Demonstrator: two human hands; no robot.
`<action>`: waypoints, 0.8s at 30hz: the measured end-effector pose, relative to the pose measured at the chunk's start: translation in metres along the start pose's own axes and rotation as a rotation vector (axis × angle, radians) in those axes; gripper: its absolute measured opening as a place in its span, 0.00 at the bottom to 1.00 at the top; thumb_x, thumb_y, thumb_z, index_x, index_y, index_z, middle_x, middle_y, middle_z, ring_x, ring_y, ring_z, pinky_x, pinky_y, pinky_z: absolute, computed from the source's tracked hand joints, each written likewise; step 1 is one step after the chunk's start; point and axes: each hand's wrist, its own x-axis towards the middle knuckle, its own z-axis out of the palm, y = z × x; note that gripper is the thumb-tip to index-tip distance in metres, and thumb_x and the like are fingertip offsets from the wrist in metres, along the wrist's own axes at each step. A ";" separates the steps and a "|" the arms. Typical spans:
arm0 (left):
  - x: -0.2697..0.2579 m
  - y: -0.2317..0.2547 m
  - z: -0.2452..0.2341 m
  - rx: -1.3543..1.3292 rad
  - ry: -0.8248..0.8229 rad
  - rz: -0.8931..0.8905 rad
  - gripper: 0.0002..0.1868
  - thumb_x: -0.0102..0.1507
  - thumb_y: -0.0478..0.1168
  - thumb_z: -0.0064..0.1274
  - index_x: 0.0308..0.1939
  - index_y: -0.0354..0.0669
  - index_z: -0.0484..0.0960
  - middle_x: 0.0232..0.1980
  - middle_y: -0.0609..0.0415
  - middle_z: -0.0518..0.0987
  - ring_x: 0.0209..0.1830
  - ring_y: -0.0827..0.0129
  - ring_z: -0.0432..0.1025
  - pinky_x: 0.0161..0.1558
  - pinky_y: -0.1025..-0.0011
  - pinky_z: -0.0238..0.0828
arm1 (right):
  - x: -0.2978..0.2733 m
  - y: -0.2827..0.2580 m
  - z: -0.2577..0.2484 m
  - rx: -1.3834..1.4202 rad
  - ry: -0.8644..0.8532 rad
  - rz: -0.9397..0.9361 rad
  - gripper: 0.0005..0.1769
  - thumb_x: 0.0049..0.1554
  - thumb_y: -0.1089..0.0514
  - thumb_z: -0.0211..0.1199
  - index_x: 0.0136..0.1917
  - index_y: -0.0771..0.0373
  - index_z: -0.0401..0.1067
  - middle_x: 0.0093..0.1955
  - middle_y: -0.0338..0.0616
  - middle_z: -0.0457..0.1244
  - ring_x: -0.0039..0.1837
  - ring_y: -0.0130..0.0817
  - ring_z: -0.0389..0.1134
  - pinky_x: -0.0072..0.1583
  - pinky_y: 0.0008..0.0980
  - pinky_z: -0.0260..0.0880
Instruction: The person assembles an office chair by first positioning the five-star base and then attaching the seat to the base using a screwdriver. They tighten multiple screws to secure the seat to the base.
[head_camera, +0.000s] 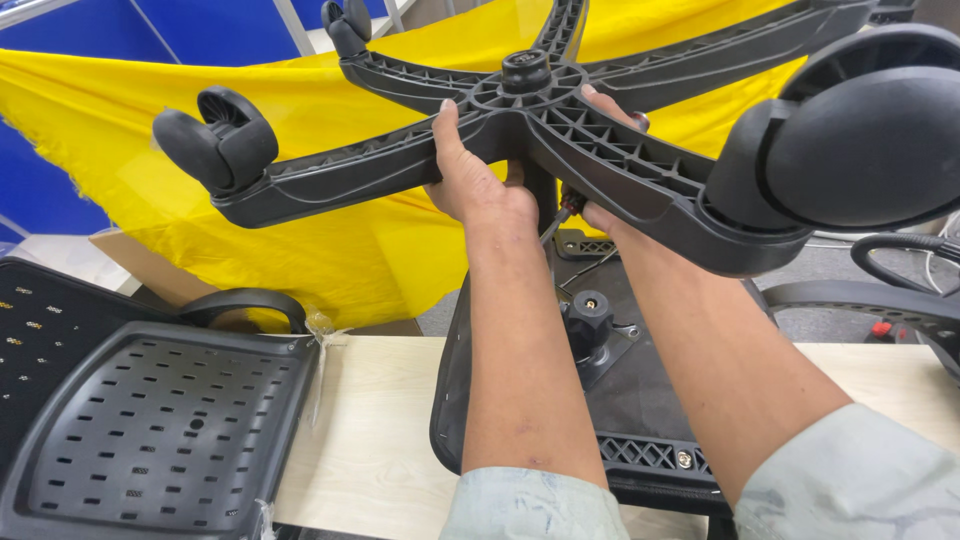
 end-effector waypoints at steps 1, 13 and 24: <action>0.000 0.000 0.000 -0.012 0.012 -0.005 0.34 0.46 0.45 0.67 0.57 0.52 0.75 0.51 0.58 0.81 0.45 0.64 0.77 0.41 0.55 0.74 | -0.002 0.004 0.001 0.052 0.020 0.008 0.14 0.60 0.54 0.65 0.56 0.63 0.75 0.53 0.46 0.72 0.52 0.38 0.75 0.59 0.39 0.77; -0.009 -0.015 0.008 0.059 -0.092 -0.114 0.34 0.51 0.46 0.69 0.60 0.47 0.76 0.57 0.52 0.82 0.48 0.59 0.80 0.47 0.56 0.82 | -0.010 0.013 0.023 0.267 0.281 0.001 0.16 0.60 0.52 0.57 0.57 0.60 0.75 0.55 0.46 0.72 0.62 0.41 0.70 0.65 0.43 0.73; 0.010 -0.005 -0.002 -0.119 -0.198 -0.316 0.34 0.51 0.52 0.69 0.56 0.40 0.78 0.52 0.48 0.82 0.48 0.54 0.78 0.51 0.50 0.78 | -0.009 0.018 0.021 0.171 0.317 -0.062 0.07 0.61 0.54 0.59 0.45 0.55 0.75 0.41 0.38 0.70 0.38 0.30 0.66 0.38 0.28 0.62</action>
